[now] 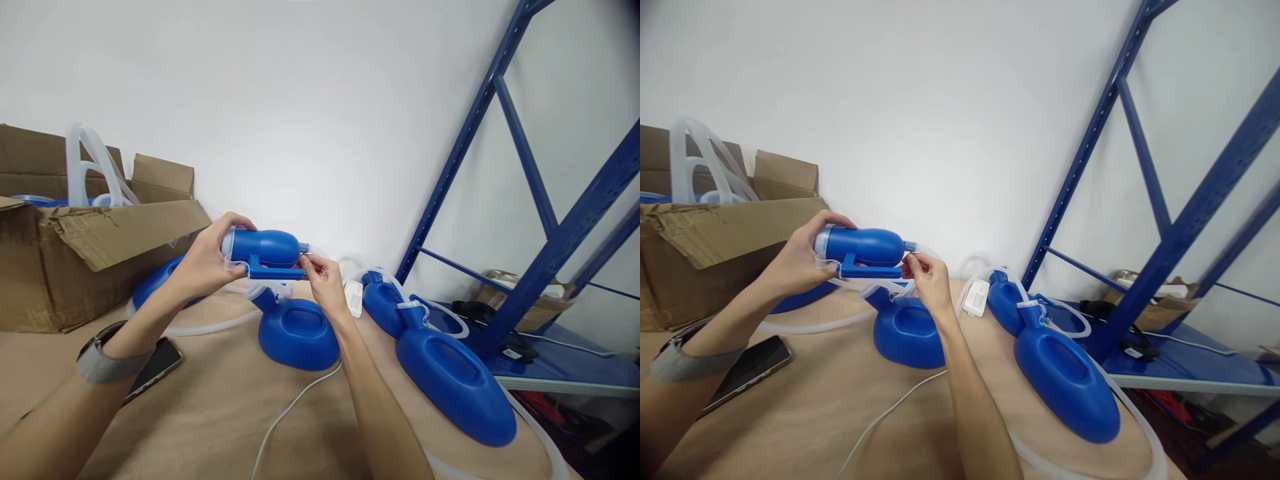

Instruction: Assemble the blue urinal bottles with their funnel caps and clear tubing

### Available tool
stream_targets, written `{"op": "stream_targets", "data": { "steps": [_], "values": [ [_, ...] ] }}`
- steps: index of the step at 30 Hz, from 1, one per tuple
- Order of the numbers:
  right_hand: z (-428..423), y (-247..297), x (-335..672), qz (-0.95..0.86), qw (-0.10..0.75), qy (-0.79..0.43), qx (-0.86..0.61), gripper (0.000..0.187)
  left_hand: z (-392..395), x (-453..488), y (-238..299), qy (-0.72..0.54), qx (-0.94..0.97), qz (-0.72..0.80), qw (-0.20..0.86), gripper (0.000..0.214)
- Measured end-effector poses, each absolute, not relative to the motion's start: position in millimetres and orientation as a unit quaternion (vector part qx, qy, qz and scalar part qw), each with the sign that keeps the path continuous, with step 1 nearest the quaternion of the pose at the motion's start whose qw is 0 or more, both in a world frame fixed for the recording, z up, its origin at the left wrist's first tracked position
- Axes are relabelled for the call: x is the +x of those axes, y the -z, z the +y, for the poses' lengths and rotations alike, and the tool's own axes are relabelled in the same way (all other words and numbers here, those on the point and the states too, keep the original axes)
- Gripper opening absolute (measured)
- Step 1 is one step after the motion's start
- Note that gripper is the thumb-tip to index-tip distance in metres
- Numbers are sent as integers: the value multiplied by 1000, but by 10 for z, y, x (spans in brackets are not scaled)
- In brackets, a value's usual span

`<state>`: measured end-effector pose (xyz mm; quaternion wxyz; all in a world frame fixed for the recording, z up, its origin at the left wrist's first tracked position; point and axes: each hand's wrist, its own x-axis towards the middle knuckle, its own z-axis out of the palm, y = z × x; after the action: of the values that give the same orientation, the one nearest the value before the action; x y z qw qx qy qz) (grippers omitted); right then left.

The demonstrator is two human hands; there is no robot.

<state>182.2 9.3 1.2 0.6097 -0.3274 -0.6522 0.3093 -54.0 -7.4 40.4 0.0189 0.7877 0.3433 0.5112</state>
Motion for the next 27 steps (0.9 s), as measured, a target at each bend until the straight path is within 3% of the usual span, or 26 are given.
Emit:
{"op": "stream_targets", "data": {
  "steps": [11,22,27],
  "values": [
    [63,7,1774,-613,592,-427,-305,42,-66,-616,-423,-521,788,317,89,50],
    [-138,-96,1769,-716,513,-90,-464,37,-16,-634,-420,-497,804,322,48,43],
    [-158,-98,1752,-732,491,-89,-464,36,-43,-663,-453,-497,799,328,84,44]
  ]
}}
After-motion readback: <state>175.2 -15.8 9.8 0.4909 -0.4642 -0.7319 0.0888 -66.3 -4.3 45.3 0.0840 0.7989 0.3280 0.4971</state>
